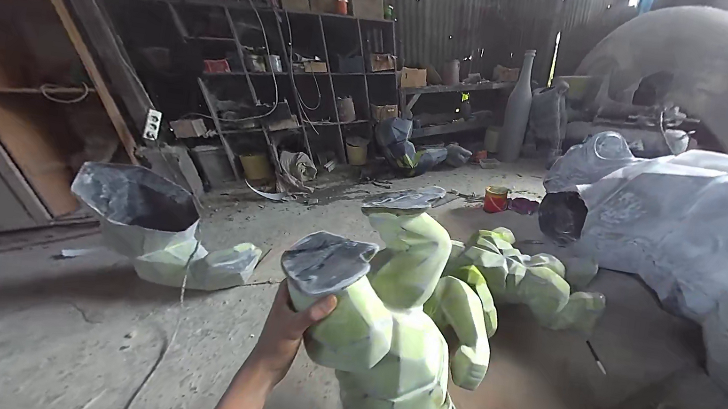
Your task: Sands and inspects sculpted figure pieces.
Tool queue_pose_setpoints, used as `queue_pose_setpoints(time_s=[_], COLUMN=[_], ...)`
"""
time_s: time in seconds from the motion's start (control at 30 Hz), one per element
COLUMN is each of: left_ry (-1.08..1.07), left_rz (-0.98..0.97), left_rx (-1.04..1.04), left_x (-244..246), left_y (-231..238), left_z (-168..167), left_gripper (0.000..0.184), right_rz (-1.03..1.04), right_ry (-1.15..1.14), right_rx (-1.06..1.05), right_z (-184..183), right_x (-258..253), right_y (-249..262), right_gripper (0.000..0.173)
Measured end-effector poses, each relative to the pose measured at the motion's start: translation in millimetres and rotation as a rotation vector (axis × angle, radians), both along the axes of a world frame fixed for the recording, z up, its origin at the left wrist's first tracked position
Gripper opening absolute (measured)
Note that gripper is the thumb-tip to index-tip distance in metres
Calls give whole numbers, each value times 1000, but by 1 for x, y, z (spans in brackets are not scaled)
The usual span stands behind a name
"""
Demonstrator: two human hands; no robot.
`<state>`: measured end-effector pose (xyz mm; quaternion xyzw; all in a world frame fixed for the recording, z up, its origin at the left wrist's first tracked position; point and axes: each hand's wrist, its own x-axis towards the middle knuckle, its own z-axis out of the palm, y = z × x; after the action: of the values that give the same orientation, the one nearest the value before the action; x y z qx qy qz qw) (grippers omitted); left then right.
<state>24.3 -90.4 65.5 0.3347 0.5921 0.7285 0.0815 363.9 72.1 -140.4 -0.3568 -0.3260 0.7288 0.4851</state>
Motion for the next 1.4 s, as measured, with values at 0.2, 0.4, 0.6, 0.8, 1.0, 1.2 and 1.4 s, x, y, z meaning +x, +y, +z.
queue_pose_setpoints(time_s=[0.2,0.4,0.6,0.8,1.0,1.2,1.4], left_ry=[-57,-90,-76,-56,-67,-71,-45], left_rz=[-39,-88,-129,-228,-128,50,-57], left_rx=[94,119,101,103,76,66,82], left_x=[-14,-6,6,10,28,60,49], left_y=[-37,-67,-90,-98,-85,-71,-80], left_z=[-19,-34,-46,-49,-43,-27,-41], left_gripper=[102,72,51,40,38,46,43], right_rz=[-7,55,15,27,60,133,159], right_ry=[108,119,78,46,-414,-788,-894], right_rx=[-19,-71,103,784,1589,2090,2206], right_z=[23,25,41,103,210,291,316], right_x=[-37,-46,-31,-23,-28,-50,-60], right_y=[2,0,4,34,88,108,110], right_gripper=[17,19,16,20,27,26,19])
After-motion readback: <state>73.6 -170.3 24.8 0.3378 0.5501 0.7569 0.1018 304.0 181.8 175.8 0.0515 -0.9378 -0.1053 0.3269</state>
